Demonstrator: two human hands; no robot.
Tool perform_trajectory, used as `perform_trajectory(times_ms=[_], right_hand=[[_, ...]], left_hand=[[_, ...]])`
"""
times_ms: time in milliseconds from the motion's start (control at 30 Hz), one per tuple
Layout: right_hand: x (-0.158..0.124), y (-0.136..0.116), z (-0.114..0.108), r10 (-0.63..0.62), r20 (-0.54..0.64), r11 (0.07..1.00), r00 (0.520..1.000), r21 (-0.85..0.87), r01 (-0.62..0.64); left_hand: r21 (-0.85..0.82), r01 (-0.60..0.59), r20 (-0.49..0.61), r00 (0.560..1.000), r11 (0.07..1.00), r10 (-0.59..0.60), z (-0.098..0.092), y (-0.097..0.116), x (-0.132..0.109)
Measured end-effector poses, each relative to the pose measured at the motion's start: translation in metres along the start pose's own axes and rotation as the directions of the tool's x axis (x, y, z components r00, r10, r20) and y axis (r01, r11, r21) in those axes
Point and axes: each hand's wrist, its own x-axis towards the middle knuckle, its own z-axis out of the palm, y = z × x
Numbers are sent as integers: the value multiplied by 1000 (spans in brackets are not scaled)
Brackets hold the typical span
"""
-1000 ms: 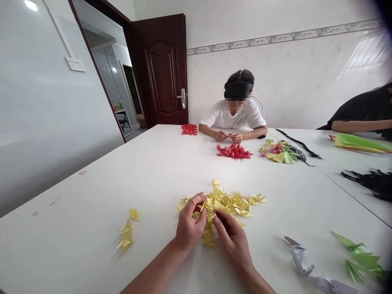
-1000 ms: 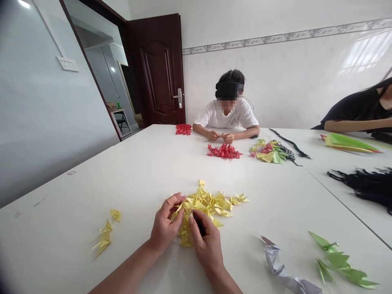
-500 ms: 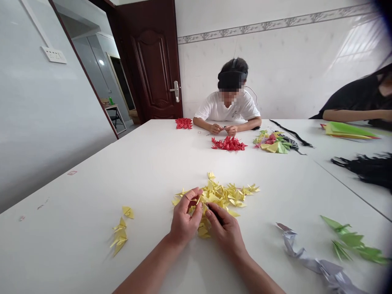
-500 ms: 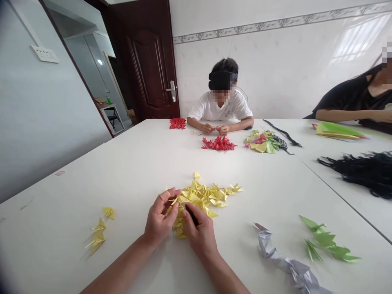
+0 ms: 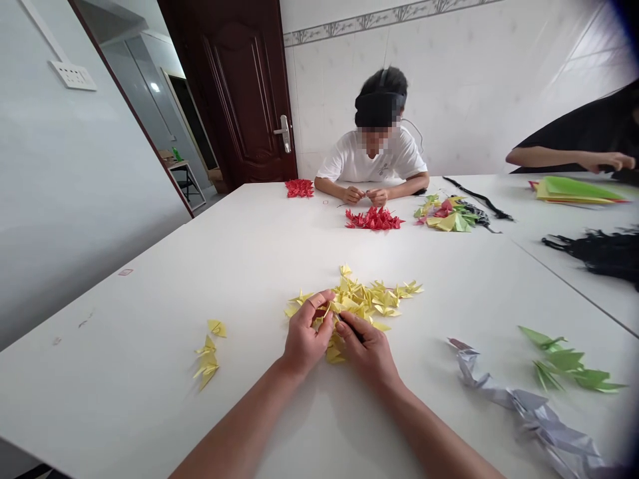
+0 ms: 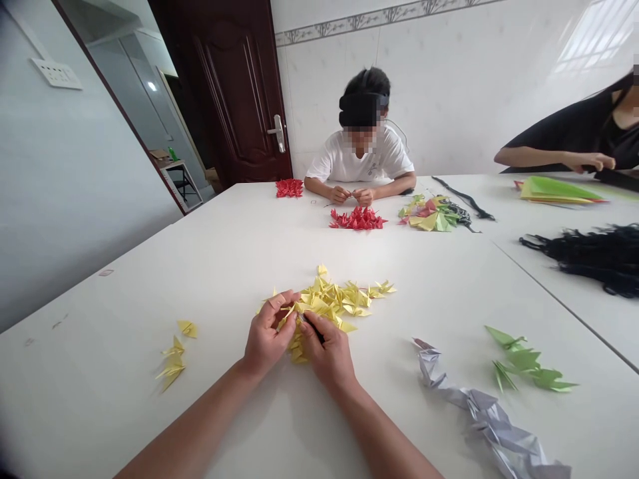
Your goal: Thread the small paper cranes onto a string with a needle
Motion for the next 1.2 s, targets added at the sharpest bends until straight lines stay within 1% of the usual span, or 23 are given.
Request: perform_trajectory(times_ms=[133,267,333,467,567,700,867,1000,1200], right_hand=[[0,-1,-1,-5,-2,1000,1000,-3,5],[1,-4,-1,-36,6,999,999,12,36],[2,-5,-1,-37,6,999,999,27,37],[3,-5,0,0,-21,999,1000,32,1],[3,-4,1,-2,-30,999,1000,46,3],[3,-4,0,-7,-33,997,999,79,10],[3,-6,-1,-6,-26,995,1000,102,9],[3,-6,1,-26,-31,993,999,117,29],[4,-4,4,-24,-44,994,999,105,28]], left_hand=[[11,7,12,1000,1000,-7,0,-2,-1],[31,-14,17,1000,999,14,-1,-5,-2],[57,-23,6,1000,998,23,-2,-5,0],[130,-38,-32,999,991,43,-7,-3,4],[183,-50,-51,997,982,60,-11,-1,7],[242,-111,-29,992,964,121,-11,-3,8],[247,-188,-8,981,951,196,-10,-6,9],[252,-188,-5,981,949,196,-11,-5,10],[285,-186,-8,980,940,197,-13,-8,8]])
